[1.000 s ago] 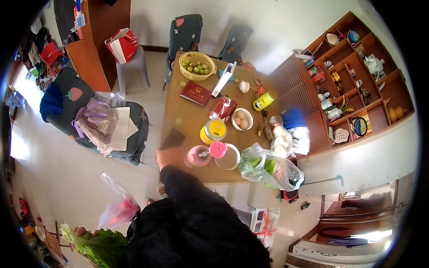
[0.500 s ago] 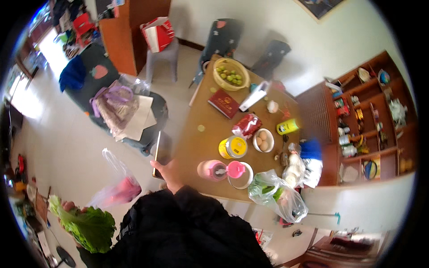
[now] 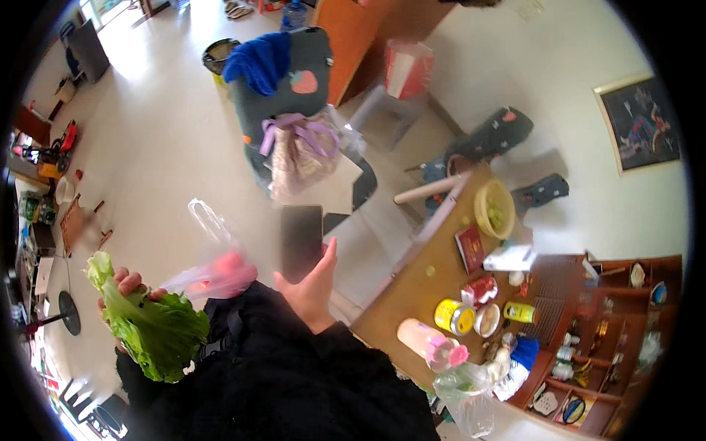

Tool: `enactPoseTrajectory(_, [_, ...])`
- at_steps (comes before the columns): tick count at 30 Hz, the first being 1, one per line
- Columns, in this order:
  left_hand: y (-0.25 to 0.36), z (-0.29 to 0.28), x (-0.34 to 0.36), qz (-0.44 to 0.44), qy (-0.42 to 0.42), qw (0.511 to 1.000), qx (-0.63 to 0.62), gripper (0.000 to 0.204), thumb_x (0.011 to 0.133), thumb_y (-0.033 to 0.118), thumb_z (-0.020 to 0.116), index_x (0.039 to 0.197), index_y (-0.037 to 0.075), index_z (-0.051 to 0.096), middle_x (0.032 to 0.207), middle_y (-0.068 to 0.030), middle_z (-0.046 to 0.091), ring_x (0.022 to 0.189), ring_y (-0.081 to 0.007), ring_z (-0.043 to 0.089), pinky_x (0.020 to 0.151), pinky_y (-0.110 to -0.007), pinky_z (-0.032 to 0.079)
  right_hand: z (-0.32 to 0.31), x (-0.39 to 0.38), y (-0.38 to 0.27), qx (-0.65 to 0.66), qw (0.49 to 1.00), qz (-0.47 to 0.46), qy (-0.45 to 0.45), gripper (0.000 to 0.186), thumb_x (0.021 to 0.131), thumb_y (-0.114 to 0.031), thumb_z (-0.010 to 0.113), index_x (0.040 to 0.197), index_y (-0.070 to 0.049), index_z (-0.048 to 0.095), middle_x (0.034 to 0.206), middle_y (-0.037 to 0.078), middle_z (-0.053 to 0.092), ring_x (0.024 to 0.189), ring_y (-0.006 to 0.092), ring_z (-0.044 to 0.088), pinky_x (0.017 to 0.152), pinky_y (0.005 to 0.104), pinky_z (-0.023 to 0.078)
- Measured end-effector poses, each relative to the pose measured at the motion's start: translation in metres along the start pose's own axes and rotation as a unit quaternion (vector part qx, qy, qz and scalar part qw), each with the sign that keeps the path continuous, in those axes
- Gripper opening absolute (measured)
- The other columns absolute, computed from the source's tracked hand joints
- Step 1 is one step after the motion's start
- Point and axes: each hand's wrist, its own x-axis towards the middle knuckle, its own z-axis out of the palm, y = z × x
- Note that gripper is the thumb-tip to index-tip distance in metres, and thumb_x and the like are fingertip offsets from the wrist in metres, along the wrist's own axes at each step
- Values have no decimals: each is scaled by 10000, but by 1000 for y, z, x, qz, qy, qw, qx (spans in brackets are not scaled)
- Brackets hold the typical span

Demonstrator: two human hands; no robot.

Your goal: The person picks up a head of lettuce, removes individual leaves from it, carries the leaves to a kitchen sink, and rinses them under running water before placing them into a colander.

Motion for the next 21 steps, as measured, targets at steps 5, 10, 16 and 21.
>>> enactPoseTrajectory(5, [79, -17, 30, -27, 77, 996, 20, 442, 678, 338, 731, 950, 102, 473, 869, -14, 515, 865, -206, 552, 932, -437, 408, 83, 51, -78, 72, 997, -17, -36, 1105, 616, -146, 804, 1393, 36, 39, 1243, 195, 355, 1145, 289, 397, 1003, 385, 317])
enactPoseTrajectory(10, [172, -24, 89, -40, 110, 989, 96, 400, 707, 327, 719, 951, 130, 471, 861, 21, 492, 789, -144, 540, 901, -420, 414, 166, 112, -129, 441, 858, 229, -129, 616, 735, -89, 713, 1257, 12, 402, 1106, 61, 493, 1018, 127, 494, 913, 260, 385])
enactPoseTrajectory(16, [274, -74, 157, 85, 138, 985, 66, 482, 704, 361, 697, 1044, 95, 481, 947, -37, 519, 897, -242, 554, 912, -459, 441, 240, 201, -189, 582, 749, 242, -205, 626, 784, -178, 672, 1314, -7, 387, 1214, 79, 485, 1068, 171, 514, 925, 286, 436])
enactPoseTrajectory(21, [367, -109, 230, 186, 132, 970, 78, 478, 775, 401, 655, 1113, 120, 468, 991, -32, 526, 902, -286, 556, 883, -476, 437, 313, 303, -226, 573, 723, 208, -326, 727, 722, -213, 655, 1329, 33, 340, 1288, 123, 446, 1092, 201, 502, 948, 328, 423])
